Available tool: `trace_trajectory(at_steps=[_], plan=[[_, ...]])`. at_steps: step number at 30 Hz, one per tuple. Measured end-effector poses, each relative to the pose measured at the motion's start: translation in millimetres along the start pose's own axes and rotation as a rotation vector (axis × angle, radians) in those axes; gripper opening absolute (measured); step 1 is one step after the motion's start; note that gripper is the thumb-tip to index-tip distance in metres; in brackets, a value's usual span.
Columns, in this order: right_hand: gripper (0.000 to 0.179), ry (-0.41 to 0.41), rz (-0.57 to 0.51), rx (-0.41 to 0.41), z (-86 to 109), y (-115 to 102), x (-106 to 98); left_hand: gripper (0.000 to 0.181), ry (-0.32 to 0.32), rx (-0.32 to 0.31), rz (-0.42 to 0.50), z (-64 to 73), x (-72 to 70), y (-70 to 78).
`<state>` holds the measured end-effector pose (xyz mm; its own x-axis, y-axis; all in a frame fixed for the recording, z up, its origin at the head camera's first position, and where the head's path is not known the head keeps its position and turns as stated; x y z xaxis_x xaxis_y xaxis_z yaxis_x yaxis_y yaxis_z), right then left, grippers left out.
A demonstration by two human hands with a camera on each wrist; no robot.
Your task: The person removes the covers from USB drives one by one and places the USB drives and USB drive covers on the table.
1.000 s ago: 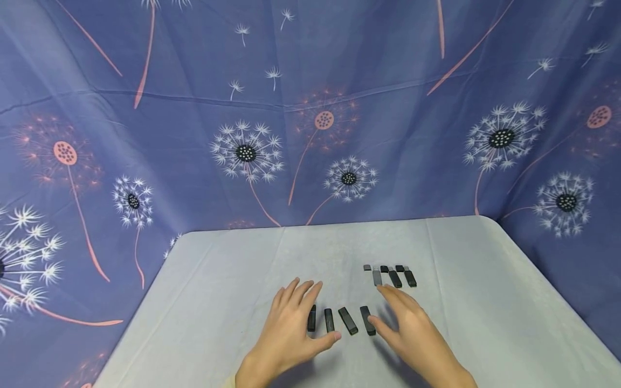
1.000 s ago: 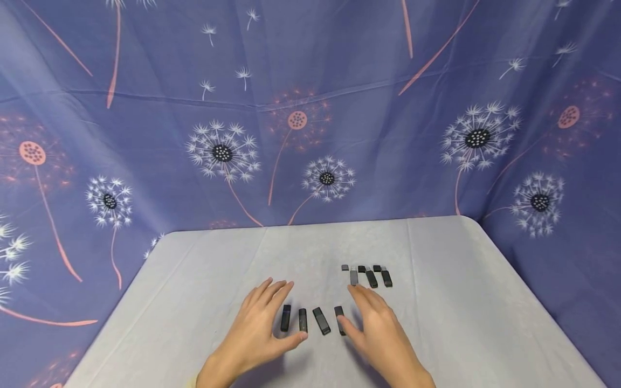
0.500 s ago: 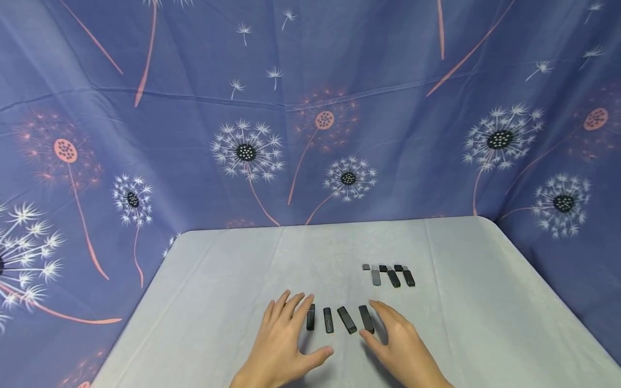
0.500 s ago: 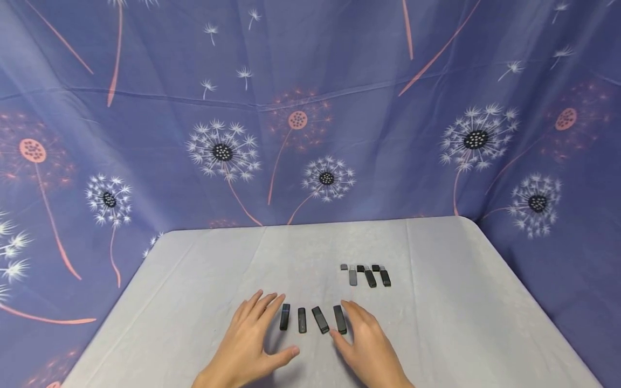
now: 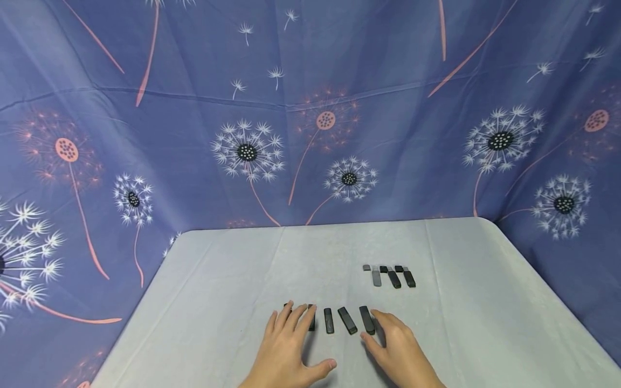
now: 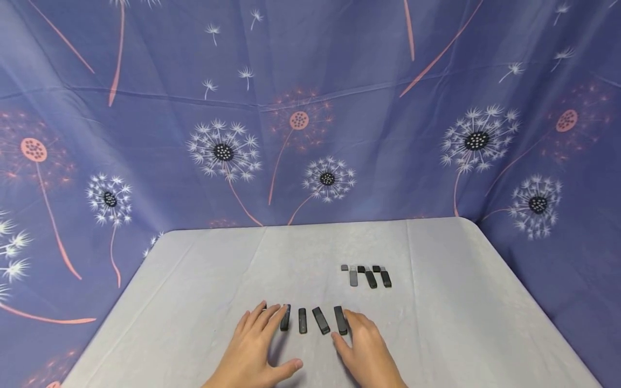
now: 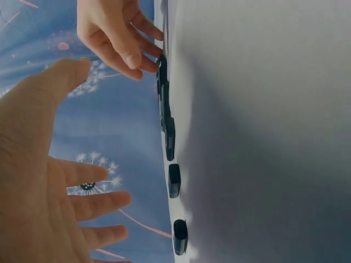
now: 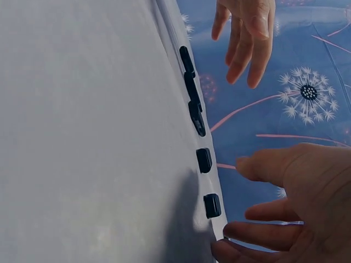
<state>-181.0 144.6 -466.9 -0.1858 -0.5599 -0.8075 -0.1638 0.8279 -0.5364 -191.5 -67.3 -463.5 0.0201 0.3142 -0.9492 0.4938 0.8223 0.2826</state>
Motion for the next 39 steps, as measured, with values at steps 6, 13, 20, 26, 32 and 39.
trace_trajectory(at_steps=[6,13,20,26,32,39], plan=[[0.033,-0.007,-0.007,0.048,-7.6,3.1,1.6,0.098,-0.02,0.009,0.009,-3.7,4.1,5.9],[0.021,-0.072,0.0,0.115,-17.3,8.0,7.6,0.099,-0.07,0.05,-0.001,-12.1,11.2,20.0],[0.008,-0.09,-0.008,0.151,-23.1,11.4,11.2,0.099,-0.023,0.1,-0.026,-16.3,7.0,31.8],[0.007,-0.059,-0.018,0.169,-26.1,12.9,11.1,0.098,0.003,0.107,-0.037,-17.8,2.7,36.7],[0.011,-0.073,-0.033,0.184,-29.9,13.5,14.0,0.096,0.008,0.121,-0.009,-18.2,-1.6,42.6],[0.016,-0.093,-0.034,0.219,-32.6,13.3,16.3,0.094,-0.024,0.114,-0.006,-20.0,-5.1,46.4]])
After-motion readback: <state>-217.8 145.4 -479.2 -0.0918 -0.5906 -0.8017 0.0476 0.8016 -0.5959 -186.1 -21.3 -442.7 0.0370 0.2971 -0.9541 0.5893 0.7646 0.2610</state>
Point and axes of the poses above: each hand's wrist, its own z-axis away from the middle knuckle, its own x-axis out of the palm, y = z × x, the point moved 9 cm from there along -z, towards the middle knuckle, and after that the axes turned 6 degrees about -y, right-handed, at the moved point
